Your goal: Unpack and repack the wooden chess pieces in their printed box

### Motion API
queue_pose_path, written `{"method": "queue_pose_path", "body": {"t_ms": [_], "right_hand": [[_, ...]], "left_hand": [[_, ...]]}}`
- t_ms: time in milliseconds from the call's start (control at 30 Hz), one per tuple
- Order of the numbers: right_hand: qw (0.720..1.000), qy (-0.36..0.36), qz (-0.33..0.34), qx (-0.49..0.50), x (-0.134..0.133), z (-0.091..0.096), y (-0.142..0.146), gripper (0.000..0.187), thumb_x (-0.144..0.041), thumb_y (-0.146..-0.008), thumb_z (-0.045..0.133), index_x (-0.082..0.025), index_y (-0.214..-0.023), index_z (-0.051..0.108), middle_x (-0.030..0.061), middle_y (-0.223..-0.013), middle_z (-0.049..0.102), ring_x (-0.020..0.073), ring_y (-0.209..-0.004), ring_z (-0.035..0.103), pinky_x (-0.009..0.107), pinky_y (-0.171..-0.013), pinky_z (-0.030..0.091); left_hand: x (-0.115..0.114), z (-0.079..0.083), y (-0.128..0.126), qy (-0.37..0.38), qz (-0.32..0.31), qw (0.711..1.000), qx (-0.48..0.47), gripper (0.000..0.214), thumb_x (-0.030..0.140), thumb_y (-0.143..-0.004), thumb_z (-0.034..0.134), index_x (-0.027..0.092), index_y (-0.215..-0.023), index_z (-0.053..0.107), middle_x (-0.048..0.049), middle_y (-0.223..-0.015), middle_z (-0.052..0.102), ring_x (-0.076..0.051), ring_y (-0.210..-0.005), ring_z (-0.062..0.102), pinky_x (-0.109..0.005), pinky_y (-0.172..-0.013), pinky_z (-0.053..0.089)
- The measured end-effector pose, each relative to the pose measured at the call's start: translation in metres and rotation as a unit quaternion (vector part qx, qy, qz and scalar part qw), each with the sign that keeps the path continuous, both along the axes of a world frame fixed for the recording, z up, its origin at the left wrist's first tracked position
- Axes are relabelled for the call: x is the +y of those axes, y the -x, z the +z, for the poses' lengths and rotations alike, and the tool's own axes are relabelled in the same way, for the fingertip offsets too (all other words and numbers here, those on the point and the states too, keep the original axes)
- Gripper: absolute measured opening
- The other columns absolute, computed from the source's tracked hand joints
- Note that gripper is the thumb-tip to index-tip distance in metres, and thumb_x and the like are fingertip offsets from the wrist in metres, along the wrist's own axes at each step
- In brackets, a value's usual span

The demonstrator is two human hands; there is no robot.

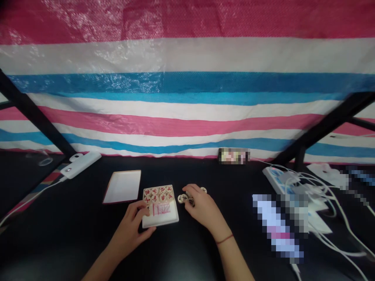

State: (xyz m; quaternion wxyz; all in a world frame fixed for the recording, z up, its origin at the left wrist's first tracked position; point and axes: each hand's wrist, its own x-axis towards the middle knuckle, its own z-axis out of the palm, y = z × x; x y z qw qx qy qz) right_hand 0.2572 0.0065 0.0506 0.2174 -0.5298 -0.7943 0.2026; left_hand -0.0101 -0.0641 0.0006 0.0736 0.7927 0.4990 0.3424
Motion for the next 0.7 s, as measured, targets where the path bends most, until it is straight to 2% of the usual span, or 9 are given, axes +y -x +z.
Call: {"method": "queue_pose_path", "body": {"t_ms": [167,300,400,567,700], "right_hand": [[0.998,0.035,-0.024,-0.035,0.02,0.0,-0.01,0.03,-0.022,-0.083,0.049,-0.018,-0.107,0.066,0.0097,-0.11,0.066,0.0194,-0.088,0.066,0.03,-0.081,0.049],[0.992,0.098,0.011,-0.083,0.037,0.003,-0.008,0.028,-0.024,-0.083,0.053,-0.017,-0.104,0.07,0.0096,-0.102,0.071,0.0207,-0.09,0.067,0.028,-0.081,0.048],[0.987,0.125,0.012,-0.102,0.044,0.008,-0.005,0.03,-0.021,-0.081,0.053,-0.017,-0.106,0.07,0.0085,-0.1,0.072,0.0203,-0.092,0.067,0.026,-0.082,0.047],[0.977,0.135,-0.012,-0.168,0.044,0.017,0.003,0.029,-0.027,-0.083,0.054,-0.019,-0.106,0.07,0.0084,-0.1,0.073,0.0206,-0.09,0.068,0.025,-0.075,0.046],[0.971,0.128,-0.037,-0.199,0.046,0.013,0.008,0.028,-0.026,-0.079,0.058,-0.018,-0.103,0.071,0.0101,-0.099,0.073,0.0237,-0.092,0.068,0.026,-0.073,0.045]], "left_hand": [[0.004,0.002,-0.003,-0.002,0.004,1.0,-0.004,0.026,0.021,-0.074,0.067,0.023,-0.098,0.055,-0.0094,-0.11,0.056,-0.025,-0.103,0.058,-0.04,-0.087,0.053],[0.005,0.006,-0.002,-0.018,-0.002,1.0,-0.003,0.028,0.021,-0.074,0.066,0.022,-0.1,0.055,-0.0098,-0.111,0.056,-0.026,-0.102,0.058,-0.041,-0.087,0.053],[0.01,0.015,-0.001,-0.029,-0.018,0.999,-0.006,0.029,0.023,-0.077,0.063,0.022,-0.105,0.055,-0.0098,-0.111,0.056,-0.025,-0.103,0.057,-0.04,-0.089,0.052],[0.035,0.03,-0.001,-0.074,-0.007,0.997,-0.032,0.022,0.023,-0.086,0.056,0.022,-0.108,0.054,-0.0094,-0.109,0.056,-0.022,-0.102,0.056,-0.039,-0.089,0.051],[0.055,0.03,-0.001,-0.079,0.026,0.993,-0.08,0.019,0.025,-0.09,0.052,0.021,-0.107,0.056,-0.0089,-0.107,0.059,-0.022,-0.102,0.057,-0.039,-0.091,0.05]]}}
